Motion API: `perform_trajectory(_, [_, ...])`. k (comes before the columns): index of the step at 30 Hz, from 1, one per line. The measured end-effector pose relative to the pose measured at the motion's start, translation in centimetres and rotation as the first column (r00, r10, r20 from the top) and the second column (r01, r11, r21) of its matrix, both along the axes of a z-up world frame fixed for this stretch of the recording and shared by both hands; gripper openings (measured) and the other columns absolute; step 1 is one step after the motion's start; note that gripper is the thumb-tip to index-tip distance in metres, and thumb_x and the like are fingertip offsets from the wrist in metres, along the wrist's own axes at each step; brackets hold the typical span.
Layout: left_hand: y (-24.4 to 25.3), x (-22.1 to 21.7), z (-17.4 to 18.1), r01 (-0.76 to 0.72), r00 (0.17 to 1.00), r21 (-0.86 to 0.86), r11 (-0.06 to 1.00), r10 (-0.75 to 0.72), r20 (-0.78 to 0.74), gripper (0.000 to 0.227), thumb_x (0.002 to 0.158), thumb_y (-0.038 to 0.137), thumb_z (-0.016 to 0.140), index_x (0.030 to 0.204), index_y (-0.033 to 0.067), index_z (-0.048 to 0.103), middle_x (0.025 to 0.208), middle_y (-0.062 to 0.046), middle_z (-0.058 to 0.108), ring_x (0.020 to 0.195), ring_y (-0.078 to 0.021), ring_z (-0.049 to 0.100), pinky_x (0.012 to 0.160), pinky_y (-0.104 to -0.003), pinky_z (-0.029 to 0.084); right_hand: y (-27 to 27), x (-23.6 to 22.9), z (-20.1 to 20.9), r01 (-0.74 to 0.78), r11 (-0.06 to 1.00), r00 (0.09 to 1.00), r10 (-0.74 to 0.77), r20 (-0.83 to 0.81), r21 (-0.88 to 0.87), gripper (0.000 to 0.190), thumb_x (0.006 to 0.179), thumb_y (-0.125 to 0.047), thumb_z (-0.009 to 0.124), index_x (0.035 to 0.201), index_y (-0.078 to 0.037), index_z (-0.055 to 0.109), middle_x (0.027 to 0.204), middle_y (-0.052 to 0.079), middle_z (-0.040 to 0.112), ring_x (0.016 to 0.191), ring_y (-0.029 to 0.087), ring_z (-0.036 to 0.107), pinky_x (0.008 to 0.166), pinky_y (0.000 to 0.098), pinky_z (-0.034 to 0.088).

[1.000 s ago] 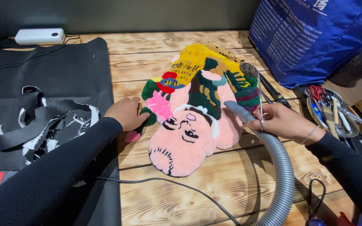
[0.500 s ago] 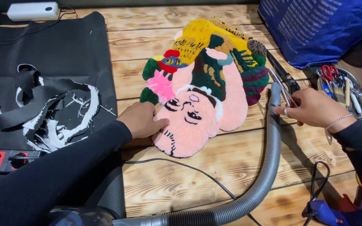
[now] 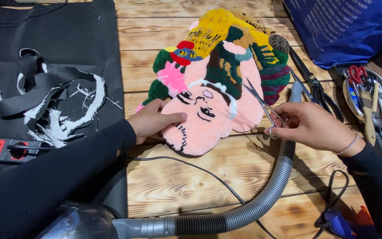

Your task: Trimming the edges of a tufted rug with scissors and cleaning up the loose yarn with a vacuum.

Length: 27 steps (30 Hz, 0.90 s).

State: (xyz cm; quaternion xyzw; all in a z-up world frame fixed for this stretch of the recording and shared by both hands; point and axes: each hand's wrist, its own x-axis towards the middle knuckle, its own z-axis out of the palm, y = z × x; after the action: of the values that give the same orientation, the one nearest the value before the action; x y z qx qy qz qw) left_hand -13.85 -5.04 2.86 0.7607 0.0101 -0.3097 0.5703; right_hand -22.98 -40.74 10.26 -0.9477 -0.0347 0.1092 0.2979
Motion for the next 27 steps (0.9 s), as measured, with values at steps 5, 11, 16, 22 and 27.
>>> perform_trajectory(5, [-0.2,-1.8,-0.5,-0.064,0.998,-0.082,0.995,0.065,0.013,0.067,0.079,0.027,0.082,0.131,0.0093,0.043,0.105,-0.008,0.068,0.079,-0.0135,0.07,0.061,-0.033,0.06,-0.9,-0.1,-1.1,0.029,1.0,0.983,-0.026,0.181,-0.012,0.038,0.076,-0.027,0.085,0.099,-0.001,0.07,0.07,0.008,0.068,0.058,0.011,0.062,0.053,0.0294,0.052])
perform_trajectory(11, [0.3,-1.2,-0.5,-0.022,0.998,-0.057,0.998,0.025,0.058,0.069,0.079,0.023,0.082,0.134,0.0069,0.042,0.106,-0.009,0.068,0.08,-0.0145,0.07,0.061,-0.032,0.06,-5.9,1.2,-3.9,0.382,0.881,0.859,-0.227,0.459,-0.28,0.054,0.083,-0.052,0.082,0.084,-0.001,0.064,0.068,0.012,0.066,0.061,0.025,0.067,0.06,0.0368,0.052])
perform_trajectory(16, [2.0,-1.1,0.5,0.071,0.985,0.102,0.992,-0.086,0.15,0.067,0.079,0.029,0.081,0.132,0.0049,0.049,0.102,-0.009,0.07,0.081,-0.0171,0.072,0.063,-0.033,0.062,-6.6,1.4,-6.4,0.432,0.845,0.823,-0.227,0.52,-0.316,0.064,0.082,-0.063,0.082,0.087,-0.002,0.062,0.068,0.015,0.064,0.065,0.032,0.066,0.063,0.0417,0.053])
perform_trajectory(22, [9.0,-2.0,6.6,0.253,0.77,0.571,0.781,-0.52,0.37,0.076,0.081,0.062,0.068,0.127,0.0009,0.065,0.112,-0.012,0.076,0.1,-0.0224,0.074,0.087,-0.033,0.057,-3.7,2.7,-5.5,0.426,0.843,0.807,-0.189,0.56,-0.329,0.057,0.086,-0.054,0.081,0.101,-0.003,0.061,0.078,0.014,0.067,0.067,0.033,0.068,0.061,0.0444,0.052])
perform_trajectory(27, [14.8,-7.5,11.7,0.249,0.865,0.718,0.65,-0.482,0.137,0.062,0.08,0.062,0.07,0.123,0.018,0.075,0.101,-0.006,0.081,0.099,-0.0151,0.076,0.089,-0.031,0.058,0.9,4.7,-6.0,0.139,0.968,0.853,-0.008,0.522,-0.211,0.048,0.082,-0.045,0.08,0.098,-0.002,0.068,0.079,0.013,0.07,0.071,0.027,0.07,0.063,0.0393,0.054])
